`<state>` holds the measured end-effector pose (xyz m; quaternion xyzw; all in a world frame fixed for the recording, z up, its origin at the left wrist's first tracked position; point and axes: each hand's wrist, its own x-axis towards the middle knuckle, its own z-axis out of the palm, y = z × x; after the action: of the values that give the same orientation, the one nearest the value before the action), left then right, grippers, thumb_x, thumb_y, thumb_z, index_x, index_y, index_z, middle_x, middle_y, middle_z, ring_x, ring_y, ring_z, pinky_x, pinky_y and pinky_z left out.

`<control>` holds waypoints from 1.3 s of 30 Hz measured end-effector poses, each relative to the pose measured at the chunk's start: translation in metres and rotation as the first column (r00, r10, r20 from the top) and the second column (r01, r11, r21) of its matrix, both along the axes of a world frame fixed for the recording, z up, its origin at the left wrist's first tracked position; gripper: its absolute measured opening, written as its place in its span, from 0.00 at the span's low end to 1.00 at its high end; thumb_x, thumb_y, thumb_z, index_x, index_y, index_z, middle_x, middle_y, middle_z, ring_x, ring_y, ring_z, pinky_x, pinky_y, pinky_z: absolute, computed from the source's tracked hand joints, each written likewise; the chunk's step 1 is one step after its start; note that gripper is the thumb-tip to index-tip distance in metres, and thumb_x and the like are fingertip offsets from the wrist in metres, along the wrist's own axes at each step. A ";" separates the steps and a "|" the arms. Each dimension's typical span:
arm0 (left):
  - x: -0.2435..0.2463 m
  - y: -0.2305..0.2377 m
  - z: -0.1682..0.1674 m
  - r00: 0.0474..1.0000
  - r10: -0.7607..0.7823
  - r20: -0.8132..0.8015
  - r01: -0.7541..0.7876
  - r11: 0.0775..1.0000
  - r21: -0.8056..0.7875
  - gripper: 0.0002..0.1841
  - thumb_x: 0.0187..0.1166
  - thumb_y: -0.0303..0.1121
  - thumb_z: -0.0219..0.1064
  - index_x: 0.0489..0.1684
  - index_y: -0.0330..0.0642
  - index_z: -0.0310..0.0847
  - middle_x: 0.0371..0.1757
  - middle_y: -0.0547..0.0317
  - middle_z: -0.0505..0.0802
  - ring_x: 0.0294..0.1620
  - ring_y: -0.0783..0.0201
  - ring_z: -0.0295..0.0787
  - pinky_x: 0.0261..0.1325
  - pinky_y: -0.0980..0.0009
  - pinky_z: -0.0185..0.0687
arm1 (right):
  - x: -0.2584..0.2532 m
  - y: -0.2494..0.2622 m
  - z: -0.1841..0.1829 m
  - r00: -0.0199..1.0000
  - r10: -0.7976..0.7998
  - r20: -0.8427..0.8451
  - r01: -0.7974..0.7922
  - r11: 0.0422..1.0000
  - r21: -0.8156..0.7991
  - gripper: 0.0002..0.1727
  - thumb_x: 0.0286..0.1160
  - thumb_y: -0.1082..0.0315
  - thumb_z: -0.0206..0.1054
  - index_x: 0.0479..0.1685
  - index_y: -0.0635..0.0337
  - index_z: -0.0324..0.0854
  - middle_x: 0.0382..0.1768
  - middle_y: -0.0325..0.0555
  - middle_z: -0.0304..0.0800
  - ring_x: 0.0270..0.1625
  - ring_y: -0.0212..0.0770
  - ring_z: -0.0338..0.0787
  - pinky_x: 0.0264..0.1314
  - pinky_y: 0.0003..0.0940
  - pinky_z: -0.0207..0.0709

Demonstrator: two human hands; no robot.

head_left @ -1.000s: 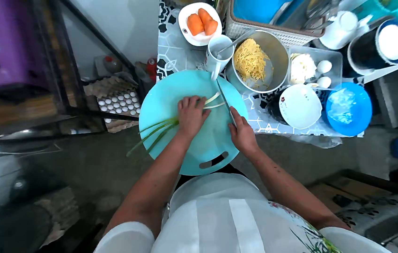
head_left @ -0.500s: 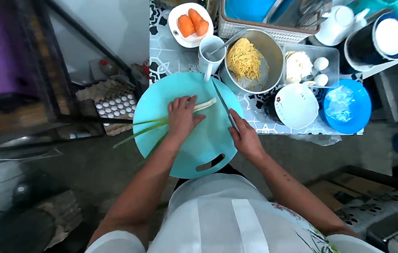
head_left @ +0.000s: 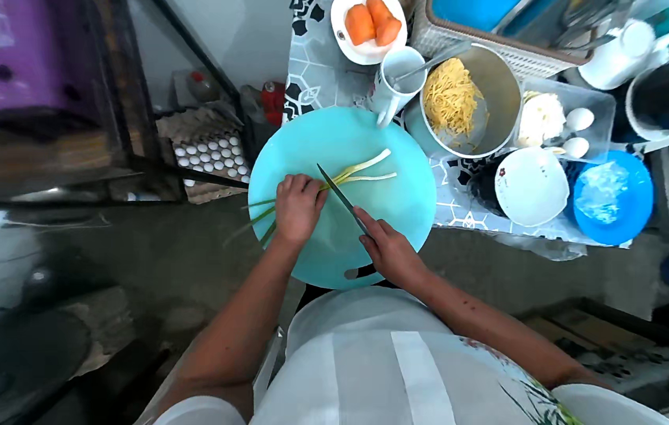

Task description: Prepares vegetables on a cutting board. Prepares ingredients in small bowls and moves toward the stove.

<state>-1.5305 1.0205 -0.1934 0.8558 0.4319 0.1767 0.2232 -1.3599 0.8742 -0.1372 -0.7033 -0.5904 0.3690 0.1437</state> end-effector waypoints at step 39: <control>0.139 0.048 0.023 0.973 -0.171 -0.154 0.140 0.971 -0.194 0.22 0.89 0.43 0.60 0.66 0.33 0.85 0.64 0.34 0.87 0.69 0.35 0.82 0.70 0.43 0.78 | 0.099 -0.013 0.042 0.903 -0.285 0.322 0.309 0.951 -0.024 0.32 0.82 0.68 0.65 0.87 0.43 0.70 0.51 0.57 0.89 0.36 0.57 0.91 0.34 0.58 0.84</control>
<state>-1.3912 1.0689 -0.1708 0.8750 0.3952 0.0451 0.2759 -1.2610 0.8608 -0.0948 -0.8397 -0.4773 0.2475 0.0758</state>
